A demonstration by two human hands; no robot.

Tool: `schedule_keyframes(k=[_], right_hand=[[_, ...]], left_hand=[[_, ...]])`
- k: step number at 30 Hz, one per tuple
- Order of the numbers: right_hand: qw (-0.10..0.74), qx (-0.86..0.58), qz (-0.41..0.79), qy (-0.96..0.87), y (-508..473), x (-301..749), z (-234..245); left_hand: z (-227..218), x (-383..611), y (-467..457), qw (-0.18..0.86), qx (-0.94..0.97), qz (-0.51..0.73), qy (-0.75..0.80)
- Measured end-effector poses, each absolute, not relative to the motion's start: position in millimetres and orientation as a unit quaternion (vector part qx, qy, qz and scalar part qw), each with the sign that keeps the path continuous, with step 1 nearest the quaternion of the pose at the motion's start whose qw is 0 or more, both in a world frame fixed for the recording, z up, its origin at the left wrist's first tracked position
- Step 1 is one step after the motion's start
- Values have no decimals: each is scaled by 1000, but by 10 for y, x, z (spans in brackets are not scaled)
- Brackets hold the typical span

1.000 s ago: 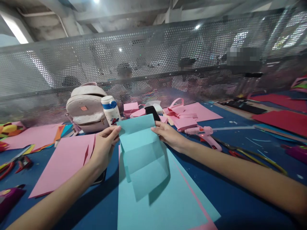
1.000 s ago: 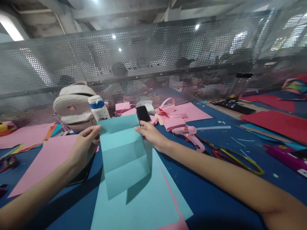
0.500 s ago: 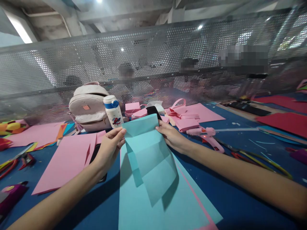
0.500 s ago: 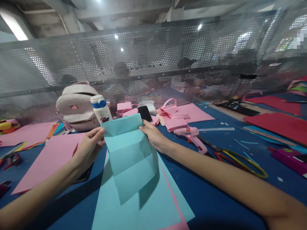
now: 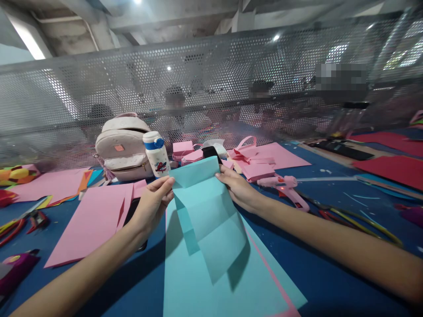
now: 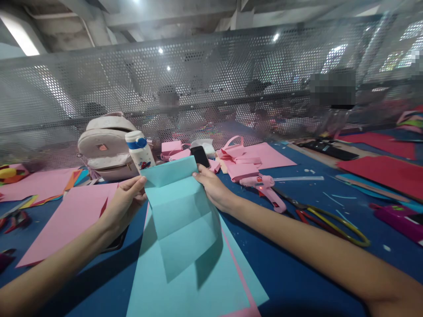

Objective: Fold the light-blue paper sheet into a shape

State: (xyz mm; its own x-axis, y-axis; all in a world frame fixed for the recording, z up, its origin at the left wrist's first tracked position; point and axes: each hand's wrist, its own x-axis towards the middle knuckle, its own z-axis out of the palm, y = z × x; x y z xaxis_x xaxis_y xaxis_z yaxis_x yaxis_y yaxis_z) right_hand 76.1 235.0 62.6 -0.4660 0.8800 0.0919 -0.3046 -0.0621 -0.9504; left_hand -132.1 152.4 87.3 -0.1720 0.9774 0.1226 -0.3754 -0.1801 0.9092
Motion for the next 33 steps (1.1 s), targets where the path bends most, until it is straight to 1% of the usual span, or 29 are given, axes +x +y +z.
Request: schedule_keyframes(k=[20, 33], right_hand=[[459, -263, 683, -504, 2315, 754, 653], [456, -259, 693, -495, 2295, 754, 654]], left_hand=[[847, -1324, 1541, 526, 377, 666, 372], [789, -1358, 1562, 501, 383, 675, 384]])
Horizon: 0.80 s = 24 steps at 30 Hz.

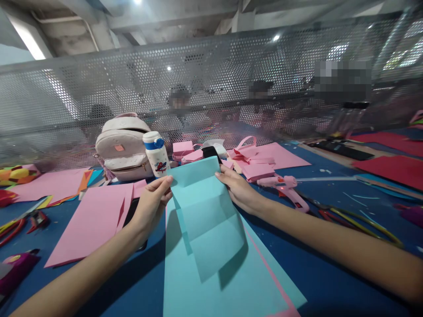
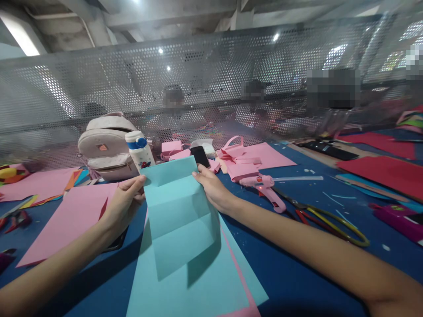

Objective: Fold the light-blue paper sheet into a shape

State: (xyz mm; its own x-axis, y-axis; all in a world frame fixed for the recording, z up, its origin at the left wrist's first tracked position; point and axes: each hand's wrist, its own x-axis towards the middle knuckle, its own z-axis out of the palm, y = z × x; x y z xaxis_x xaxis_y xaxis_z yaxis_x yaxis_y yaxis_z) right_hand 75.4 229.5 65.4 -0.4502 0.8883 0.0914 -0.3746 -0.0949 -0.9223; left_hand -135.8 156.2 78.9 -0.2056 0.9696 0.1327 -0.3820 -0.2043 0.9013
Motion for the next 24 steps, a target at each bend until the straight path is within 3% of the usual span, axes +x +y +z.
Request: schedule_keyframes(k=[24], right_hand=[[460, -252, 688, -501, 2277, 747, 659]], left_hand=[[810, -1338, 1539, 505, 379, 675, 382]])
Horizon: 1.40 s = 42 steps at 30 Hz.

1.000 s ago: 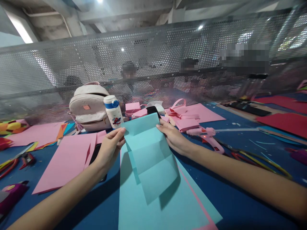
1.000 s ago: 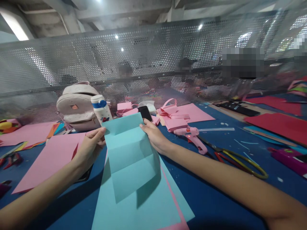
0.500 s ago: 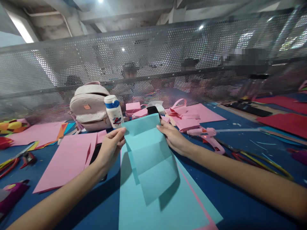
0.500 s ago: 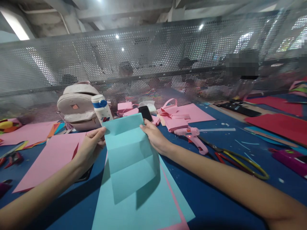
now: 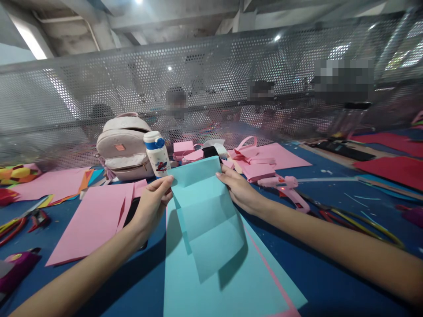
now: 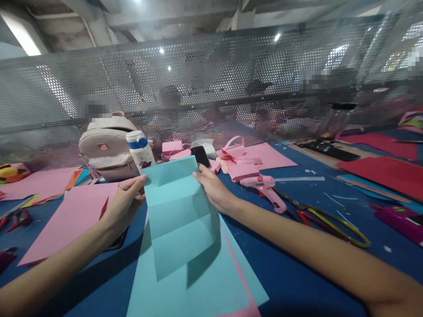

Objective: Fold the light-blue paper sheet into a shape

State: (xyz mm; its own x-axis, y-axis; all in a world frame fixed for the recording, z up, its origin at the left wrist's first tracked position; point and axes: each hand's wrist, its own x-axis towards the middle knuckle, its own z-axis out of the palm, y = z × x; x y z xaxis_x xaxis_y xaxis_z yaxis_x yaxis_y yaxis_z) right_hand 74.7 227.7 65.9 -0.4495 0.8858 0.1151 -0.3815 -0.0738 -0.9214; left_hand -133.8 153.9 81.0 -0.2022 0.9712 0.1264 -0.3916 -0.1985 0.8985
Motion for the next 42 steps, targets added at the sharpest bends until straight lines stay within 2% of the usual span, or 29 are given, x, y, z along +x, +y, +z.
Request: schedule_keyframes(k=[13, 25, 37, 42], right_hand=[[490, -292, 573, -589, 2354, 790, 723], [545, -309, 547, -556, 2290, 798, 827], [502, -285, 539, -613, 2330, 823, 825], [523, -303, 505, -616, 2348, 830, 813]], left_hand=[[723, -1469, 1628, 365, 405, 697, 466], [787, -1512, 1608, 339, 403, 698, 486], [738, -1557, 1573, 313, 412, 691, 505], [736, -1489, 1550, 324, 423, 683, 499]])
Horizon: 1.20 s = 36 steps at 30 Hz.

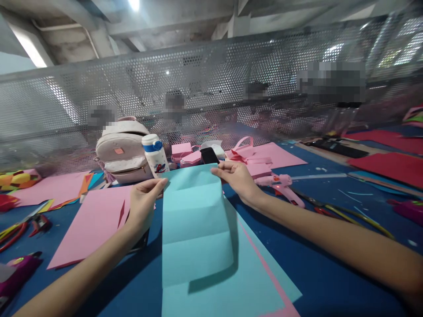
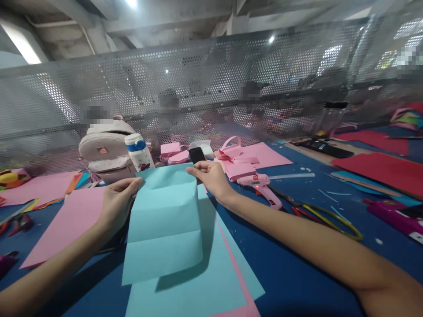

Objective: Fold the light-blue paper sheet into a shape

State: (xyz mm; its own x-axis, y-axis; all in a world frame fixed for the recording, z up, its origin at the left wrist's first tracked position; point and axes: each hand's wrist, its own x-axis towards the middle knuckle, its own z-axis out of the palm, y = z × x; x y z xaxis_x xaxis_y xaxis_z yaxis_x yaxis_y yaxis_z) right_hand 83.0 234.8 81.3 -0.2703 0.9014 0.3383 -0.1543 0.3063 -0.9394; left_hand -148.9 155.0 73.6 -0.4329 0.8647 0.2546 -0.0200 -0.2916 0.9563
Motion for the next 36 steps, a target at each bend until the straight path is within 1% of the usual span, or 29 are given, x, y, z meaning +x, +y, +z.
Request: schedule_keyframes(k=[4, 8, 13, 21, 23, 26, 28, 30, 32, 34, 36], right_hand=[[525, -301, 509, -612, 2331, 839, 834], [521, -301, 516, -609, 2370, 850, 831], [536, -311, 497, -607, 2414, 877, 835], [522, -289, 472, -649, 2376, 890, 879], [520, -297, 437, -671, 2401, 903, 884], [536, -285, 336, -720, 2362, 935, 986], [537, -261, 271, -755, 2250, 942, 1131], [520, -241, 216, -791, 2093, 917, 1302], [481, -208, 163, -836, 1941, 858, 1459], [423, -181, 119, -880, 1842, 783, 1586], [362, -184, 63, -912, 1805, 720, 1692]], left_hand=[[745, -1469, 1545, 354, 422, 677, 488], [725, -1493, 1566, 351, 414, 682, 490], [714, -1494, 1565, 352, 415, 677, 495], [748, -1460, 1532, 366, 417, 669, 495], [760, -1457, 1521, 375, 418, 665, 492], [804, -1448, 1488, 366, 436, 658, 494], [858, -1429, 1448, 330, 465, 655, 495], [925, -1397, 1392, 285, 504, 649, 493], [1000, -1362, 1332, 244, 541, 639, 488], [1072, -1341, 1283, 207, 567, 636, 480], [1135, -1343, 1255, 179, 585, 633, 475]])
